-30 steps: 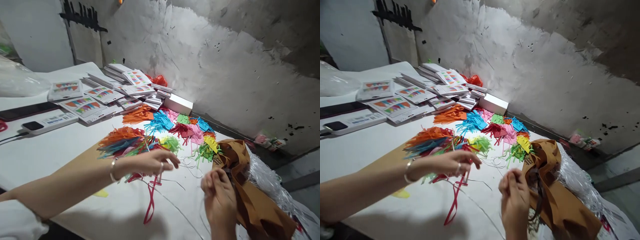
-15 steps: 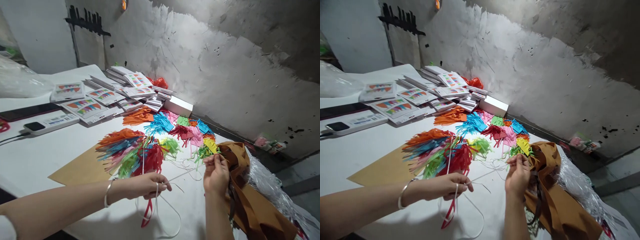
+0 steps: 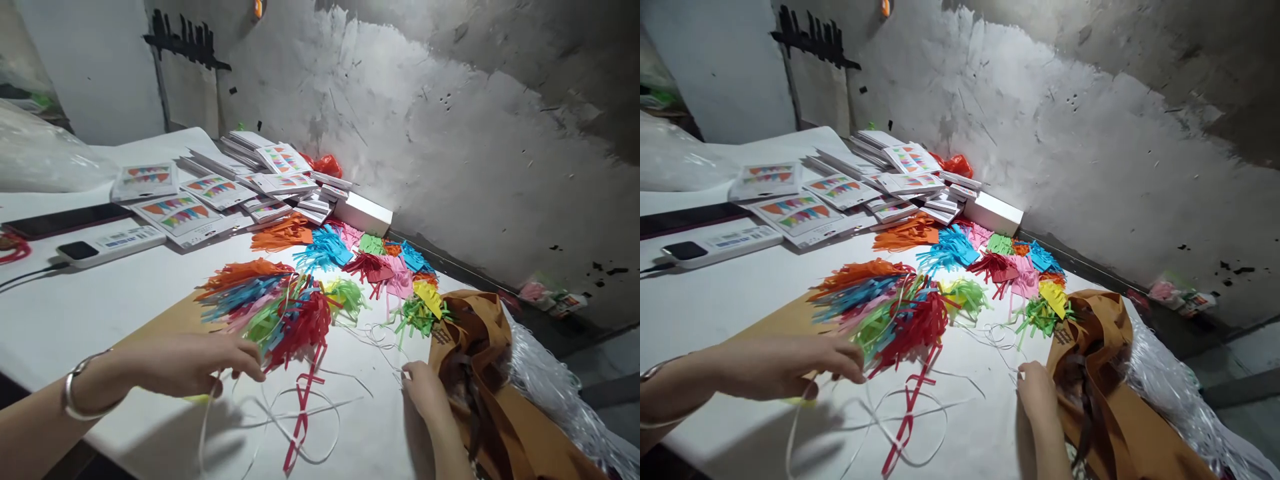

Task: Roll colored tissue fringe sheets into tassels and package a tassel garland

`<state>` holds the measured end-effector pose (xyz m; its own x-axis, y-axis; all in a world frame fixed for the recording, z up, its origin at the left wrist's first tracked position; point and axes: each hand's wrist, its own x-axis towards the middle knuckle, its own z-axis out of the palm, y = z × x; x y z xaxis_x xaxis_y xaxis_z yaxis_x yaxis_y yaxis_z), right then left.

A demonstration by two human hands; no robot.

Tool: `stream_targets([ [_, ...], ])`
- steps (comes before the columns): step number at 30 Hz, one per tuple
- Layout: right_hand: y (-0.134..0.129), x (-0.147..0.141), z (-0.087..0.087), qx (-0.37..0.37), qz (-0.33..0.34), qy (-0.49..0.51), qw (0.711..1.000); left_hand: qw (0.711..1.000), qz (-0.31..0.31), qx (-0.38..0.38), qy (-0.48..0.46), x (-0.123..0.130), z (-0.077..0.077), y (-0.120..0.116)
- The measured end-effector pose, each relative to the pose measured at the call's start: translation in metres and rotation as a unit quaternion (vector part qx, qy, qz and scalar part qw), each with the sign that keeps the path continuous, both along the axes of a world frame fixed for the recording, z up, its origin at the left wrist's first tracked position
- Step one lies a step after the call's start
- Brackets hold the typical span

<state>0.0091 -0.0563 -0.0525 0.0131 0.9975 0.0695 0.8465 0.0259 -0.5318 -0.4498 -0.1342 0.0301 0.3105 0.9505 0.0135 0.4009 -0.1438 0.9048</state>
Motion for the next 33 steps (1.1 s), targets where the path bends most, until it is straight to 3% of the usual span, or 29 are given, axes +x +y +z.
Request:
stream_targets([
  [5,0.038,-0.088,-0.012,0.021,0.119,-0.027,0.992,0.995,0.08,0.062,0.019,-0.006,0.009,0.022],
  [8,0.064,-0.139,-0.018,0.024,0.149,0.002,0.988,0.993,0.054,0.078,0.075,-0.015,0.013,0.046],
  [10,0.078,-0.165,-0.021,0.02,0.161,0.042,0.986,0.988,0.055,0.077,0.124,-0.015,0.008,0.067],
  [12,0.087,-0.179,-0.022,0.004,0.173,0.097,0.98,0.978,0.111,0.089,0.15,-0.007,-0.003,0.09],
  [15,0.091,-0.175,-0.011,-0.042,0.189,0.199,0.961,0.97,0.157,0.096,0.16,0.009,-0.024,0.123],
  [18,0.083,-0.142,0.013,-0.069,0.187,0.298,0.933,0.973,0.157,0.092,0.142,0.015,-0.035,0.141],
  [22,0.067,-0.083,0.044,-0.057,0.159,0.36,0.917,0.984,0.135,0.084,0.086,-0.001,-0.03,0.141],
  [25,0.063,-0.063,0.044,-0.059,0.152,0.332,0.929,0.989,0.124,0.069,0.042,-0.016,-0.024,0.133],
  [28,0.066,-0.086,0.021,-0.051,0.166,0.27,0.947,0.99,0.13,0.05,0.0,-0.021,-0.021,0.128],
  [33,0.076,-0.166,-0.015,-0.014,0.167,0.24,0.956,0.989,0.123,0.031,-0.08,-0.012,-0.017,0.124],
])
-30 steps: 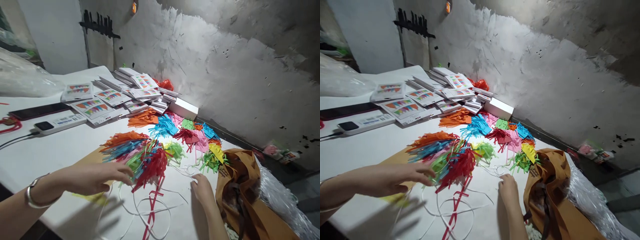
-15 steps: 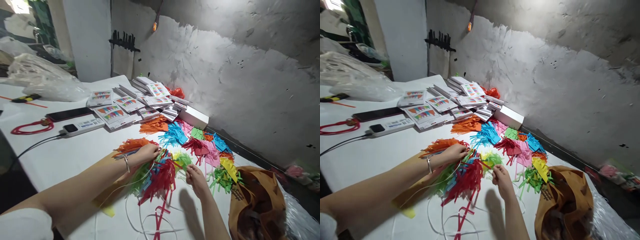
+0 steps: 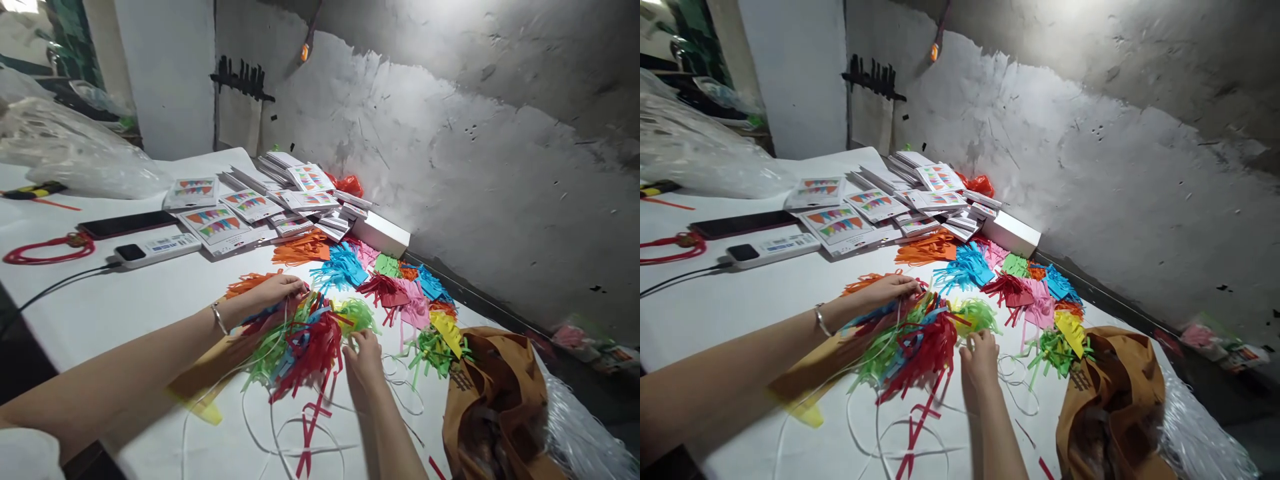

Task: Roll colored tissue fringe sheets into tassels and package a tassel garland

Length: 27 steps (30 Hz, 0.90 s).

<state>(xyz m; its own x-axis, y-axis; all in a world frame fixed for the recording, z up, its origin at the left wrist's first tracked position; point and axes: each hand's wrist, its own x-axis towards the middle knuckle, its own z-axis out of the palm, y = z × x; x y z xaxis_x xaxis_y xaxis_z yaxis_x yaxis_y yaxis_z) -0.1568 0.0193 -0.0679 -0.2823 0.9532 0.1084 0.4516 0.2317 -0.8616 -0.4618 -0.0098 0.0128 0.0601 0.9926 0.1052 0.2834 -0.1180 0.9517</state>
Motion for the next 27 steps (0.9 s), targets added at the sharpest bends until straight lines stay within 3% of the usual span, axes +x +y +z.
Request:
stream_targets([
  [2,0.004,-0.015,0.003,-0.001,0.005,0.022,1.0,0.999,0.002,0.001,-0.035,0.0,0.003,-0.001],
  [4,0.007,-0.01,0.019,-0.016,0.017,0.062,0.998,0.998,0.013,0.004,-0.067,-0.004,0.008,-0.004],
  [7,-0.001,0.027,0.061,-0.037,0.034,0.139,0.989,0.994,0.013,0.006,-0.105,-0.011,0.018,-0.014],
  [11,-0.029,0.086,0.125,-0.051,0.053,0.195,0.978,0.991,-0.043,-0.01,-0.126,-0.009,0.036,-0.034],
  [15,-0.059,0.118,0.164,-0.074,0.067,0.158,0.982,0.986,-0.082,0.005,-0.146,0.001,0.059,-0.053],
  [19,-0.074,0.121,0.173,-0.054,0.101,0.03,0.993,0.985,-0.161,0.055,-0.028,0.009,0.084,-0.062],
  [23,-0.077,0.121,0.167,-0.04,0.037,0.124,0.991,0.975,-0.163,0.129,0.072,0.011,0.1,-0.061],
  [27,-0.082,0.129,0.166,-0.073,0.042,0.161,0.983,0.977,-0.146,0.147,0.05,0.008,0.106,-0.061],
])
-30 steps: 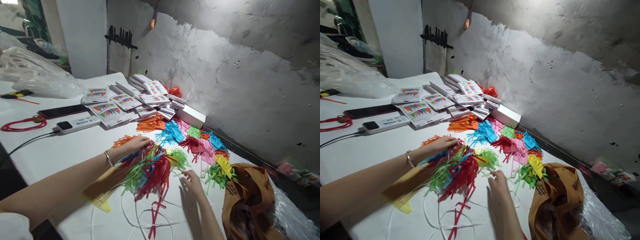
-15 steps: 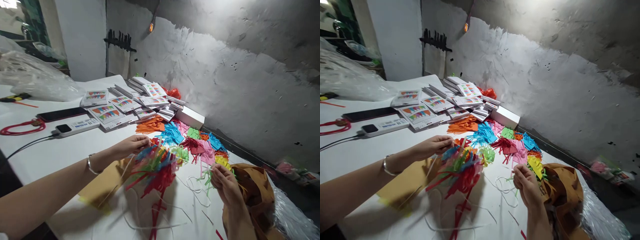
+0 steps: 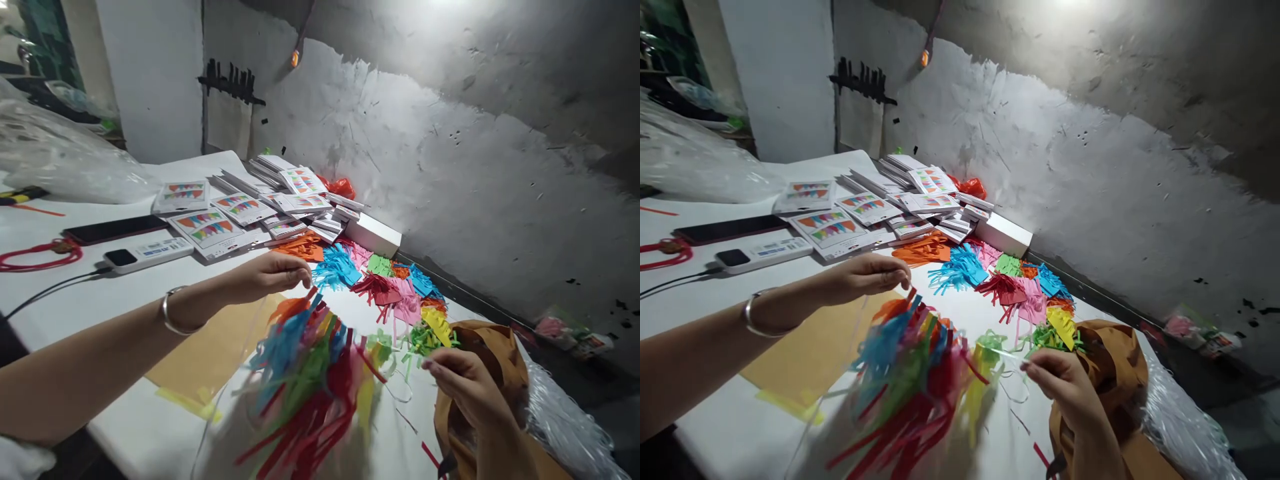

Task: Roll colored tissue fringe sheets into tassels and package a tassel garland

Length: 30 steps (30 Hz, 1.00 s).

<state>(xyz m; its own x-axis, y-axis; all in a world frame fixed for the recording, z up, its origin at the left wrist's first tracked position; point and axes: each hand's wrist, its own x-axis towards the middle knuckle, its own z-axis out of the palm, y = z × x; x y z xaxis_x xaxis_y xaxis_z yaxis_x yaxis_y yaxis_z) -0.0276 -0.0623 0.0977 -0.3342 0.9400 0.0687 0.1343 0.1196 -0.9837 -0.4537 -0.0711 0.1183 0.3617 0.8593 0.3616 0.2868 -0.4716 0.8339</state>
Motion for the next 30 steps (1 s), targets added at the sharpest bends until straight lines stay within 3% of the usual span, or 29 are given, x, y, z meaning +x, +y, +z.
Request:
stream_targets([
  [9,-0.003,-0.008,-0.008,-0.019,-0.031,0.104,0.994,1.0,-0.005,-0.023,-0.004,-0.001,-0.008,-0.006],
  [13,-0.005,-0.006,-0.01,-0.035,-0.03,0.108,0.993,0.999,-0.034,-0.032,0.026,-0.007,-0.008,-0.002],
  [18,-0.001,-0.007,-0.017,-0.05,-0.044,0.091,0.994,0.995,-0.02,-0.014,0.1,-0.013,-0.01,-0.002],
  [21,0.023,-0.018,-0.024,-0.062,-0.072,0.075,0.993,0.991,0.016,-0.017,0.133,-0.009,-0.018,0.011],
  [26,0.073,-0.041,-0.029,-0.038,-0.122,0.104,0.986,0.985,0.117,-0.044,0.116,0.016,-0.022,0.06],
  [28,0.076,-0.053,-0.032,-0.026,-0.095,0.112,0.989,0.98,0.168,-0.031,0.098,0.031,-0.022,0.063],
  [30,0.073,-0.069,-0.039,-0.019,-0.01,0.088,0.996,0.975,0.202,0.0,0.088,0.049,-0.028,0.048],
])
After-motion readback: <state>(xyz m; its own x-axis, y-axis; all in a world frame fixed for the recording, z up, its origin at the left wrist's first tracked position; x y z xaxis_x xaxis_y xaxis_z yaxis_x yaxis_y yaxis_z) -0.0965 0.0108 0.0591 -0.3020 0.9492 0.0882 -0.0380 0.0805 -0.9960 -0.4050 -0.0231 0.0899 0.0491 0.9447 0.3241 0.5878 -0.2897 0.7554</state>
